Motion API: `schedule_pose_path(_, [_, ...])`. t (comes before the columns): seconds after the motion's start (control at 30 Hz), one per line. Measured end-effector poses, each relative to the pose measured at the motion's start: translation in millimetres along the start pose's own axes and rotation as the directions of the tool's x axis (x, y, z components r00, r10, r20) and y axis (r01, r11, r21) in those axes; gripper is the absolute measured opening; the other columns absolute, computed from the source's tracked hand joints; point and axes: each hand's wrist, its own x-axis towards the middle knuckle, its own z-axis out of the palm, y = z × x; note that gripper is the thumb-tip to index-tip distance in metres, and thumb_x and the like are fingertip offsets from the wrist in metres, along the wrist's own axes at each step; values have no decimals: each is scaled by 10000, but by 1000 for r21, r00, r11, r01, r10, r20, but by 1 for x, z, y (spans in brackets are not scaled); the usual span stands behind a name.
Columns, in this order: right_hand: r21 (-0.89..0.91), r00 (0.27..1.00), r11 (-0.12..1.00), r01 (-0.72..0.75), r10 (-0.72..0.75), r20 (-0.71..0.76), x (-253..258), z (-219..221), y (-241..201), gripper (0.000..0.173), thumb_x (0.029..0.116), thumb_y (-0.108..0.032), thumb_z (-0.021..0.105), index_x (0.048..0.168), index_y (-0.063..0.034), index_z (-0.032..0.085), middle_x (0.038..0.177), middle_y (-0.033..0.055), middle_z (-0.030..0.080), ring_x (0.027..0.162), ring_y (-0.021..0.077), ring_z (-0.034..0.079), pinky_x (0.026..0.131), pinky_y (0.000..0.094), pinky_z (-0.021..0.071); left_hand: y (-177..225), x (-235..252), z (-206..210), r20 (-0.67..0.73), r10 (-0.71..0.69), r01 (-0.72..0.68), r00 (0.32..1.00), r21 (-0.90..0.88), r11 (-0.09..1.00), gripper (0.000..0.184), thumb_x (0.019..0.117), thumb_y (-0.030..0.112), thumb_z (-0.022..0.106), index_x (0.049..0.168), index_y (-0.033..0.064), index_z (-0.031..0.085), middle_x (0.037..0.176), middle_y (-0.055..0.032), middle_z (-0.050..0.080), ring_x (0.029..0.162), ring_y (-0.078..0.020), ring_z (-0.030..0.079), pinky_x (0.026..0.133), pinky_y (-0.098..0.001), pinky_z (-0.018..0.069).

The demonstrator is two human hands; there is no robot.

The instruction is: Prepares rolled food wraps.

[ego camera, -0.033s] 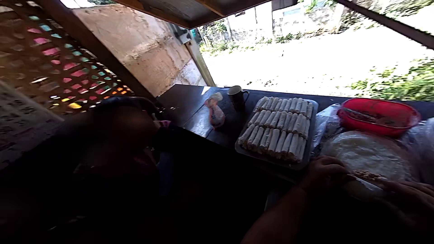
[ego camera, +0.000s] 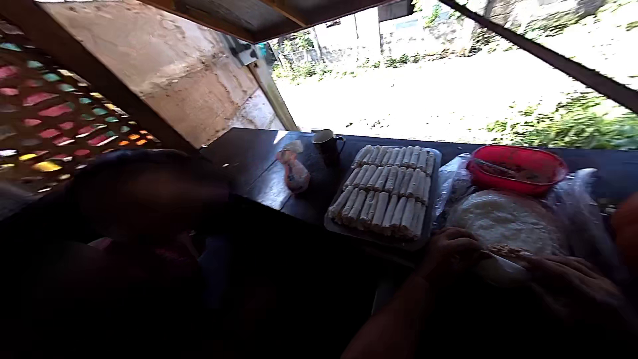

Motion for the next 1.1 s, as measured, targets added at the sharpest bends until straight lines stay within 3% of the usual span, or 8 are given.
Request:
schedule_pose_path(0.07, [-26,989,999,-25,21,-150,-6,11,0,313,988,-276,603,1269,-175,697,1131,-8,745,1099,153,676,1023,378,526,-4,-6,6,-12,-24,25,1000,12,1000,82,945,267,749,981,210,795,1109,56,742,1140,-115,656,1014,-386,536])
schedule_pose_path(0.13, [-48,979,998,-49,38,-199,-8,11,7,301,1002,-242,580,1279,-196,689,1124,-55,749,1094,98,675,1026,348,531,-11,-3,13,-4,-16,17,1000,23,1000,87,958,298,733,1000,249,791,1130,88,734,1154,-104,652,1024,-392,538])
schedule_pose_path(0.27, [3,981,998,-69,68,-183,-5,11,7,262,1005,-229,612,1246,-166,691,1032,-57,761,1012,82,701,1009,338,543,-11,-4,9,-15,-3,4,1000,42,999,107,974,310,709,994,242,790,1117,74,743,1174,-126,654,1046,-400,532])
schedule_pose_path(0.57, [90,969,987,-135,150,-196,-8,8,14,282,981,-226,660,1245,-132,683,1038,-59,760,1062,81,686,1062,350,511,-3,-5,10,-24,-18,21,1000,107,994,126,993,283,674,1024,223,780,1059,86,747,1116,-91,663,1023,-364,523])
schedule_pose_path(0.67, [131,966,972,-194,212,-148,0,1,18,301,979,-190,664,1273,-122,658,1023,-64,753,1030,64,686,1046,333,523,1,-2,9,-37,-55,59,998,126,990,132,988,287,676,1019,219,784,1032,96,746,1065,-70,666,986,-332,531])
schedule_pose_path(0.77, [182,960,949,-257,273,-67,14,-3,26,350,994,-200,666,1335,-137,622,984,-55,747,937,61,701,945,313,575,2,2,11,-50,-101,107,994,136,985,140,986,271,674,1026,189,780,994,88,740,985,-43,680,917,-271,569])
schedule_pose_path(0.93, [248,918,885,-395,369,145,42,-13,32,417,998,-191,648,1408,-158,578,938,-21,736,817,71,696,809,277,599,9,13,12,-85,-222,233,971,158,960,136,946,247,705,1013,142,759,933,69,723,800,5,672,729,-191,592])
schedule_pose_path(1.1, [275,877,838,-472,412,249,56,-18,39,474,973,-181,671,1434,-179,557,944,-22,741,814,65,695,812,274,591,27,47,11,-48,-275,278,960,281,919,241,931,198,635,1140,113,722,1059,-5,721,879,-66,682,767,-241,590])
